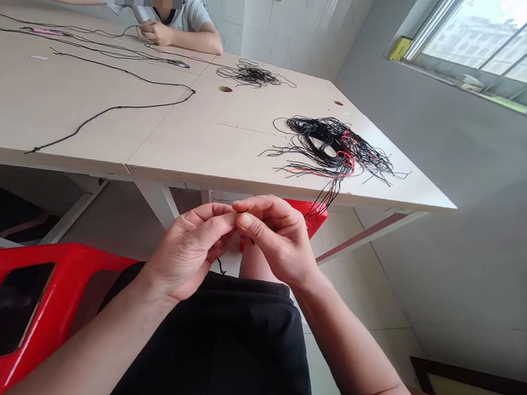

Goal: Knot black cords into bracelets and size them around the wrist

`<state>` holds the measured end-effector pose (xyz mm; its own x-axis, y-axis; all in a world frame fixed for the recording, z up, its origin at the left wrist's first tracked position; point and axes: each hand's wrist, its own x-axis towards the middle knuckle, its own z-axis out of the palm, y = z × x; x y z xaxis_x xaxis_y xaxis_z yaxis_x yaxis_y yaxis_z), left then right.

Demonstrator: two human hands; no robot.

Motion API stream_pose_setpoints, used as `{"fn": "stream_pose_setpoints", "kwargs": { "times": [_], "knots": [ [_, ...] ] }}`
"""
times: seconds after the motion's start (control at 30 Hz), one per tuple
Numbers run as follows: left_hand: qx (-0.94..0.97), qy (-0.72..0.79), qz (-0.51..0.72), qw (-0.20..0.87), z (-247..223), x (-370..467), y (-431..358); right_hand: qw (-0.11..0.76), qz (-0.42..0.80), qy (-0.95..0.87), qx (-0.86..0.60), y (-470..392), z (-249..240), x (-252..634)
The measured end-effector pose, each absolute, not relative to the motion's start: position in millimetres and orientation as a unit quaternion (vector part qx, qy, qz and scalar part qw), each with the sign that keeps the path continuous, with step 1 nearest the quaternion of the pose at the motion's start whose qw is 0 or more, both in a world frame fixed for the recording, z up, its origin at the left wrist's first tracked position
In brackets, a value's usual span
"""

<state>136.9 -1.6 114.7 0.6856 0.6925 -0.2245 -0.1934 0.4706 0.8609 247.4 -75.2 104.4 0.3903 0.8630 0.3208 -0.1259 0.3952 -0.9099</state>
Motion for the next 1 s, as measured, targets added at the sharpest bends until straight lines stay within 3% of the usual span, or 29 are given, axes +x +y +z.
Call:
{"fn": "stream_pose_setpoints", "kwargs": {
  "times": [0.4, 0.73, 1.0],
  "knots": [
    [0.382, 0.257, 0.234, 0.857, 116.6, 132.2, -4.7, 0.728, 0.382, -0.425, -0.379, -77.2, 98.4, 246.1],
    [0.558, 0.263, 0.259, 0.743, 111.7, 129.6, -6.7, 0.666, 0.383, -0.476, -0.428, -81.4, 102.8, 261.7],
    [0.597, 0.257, 0.289, 0.702, 106.7, 126.6, -11.5, 0.672, 0.278, -0.476, -0.495, -84.8, 98.2, 249.0]
  ]
}}
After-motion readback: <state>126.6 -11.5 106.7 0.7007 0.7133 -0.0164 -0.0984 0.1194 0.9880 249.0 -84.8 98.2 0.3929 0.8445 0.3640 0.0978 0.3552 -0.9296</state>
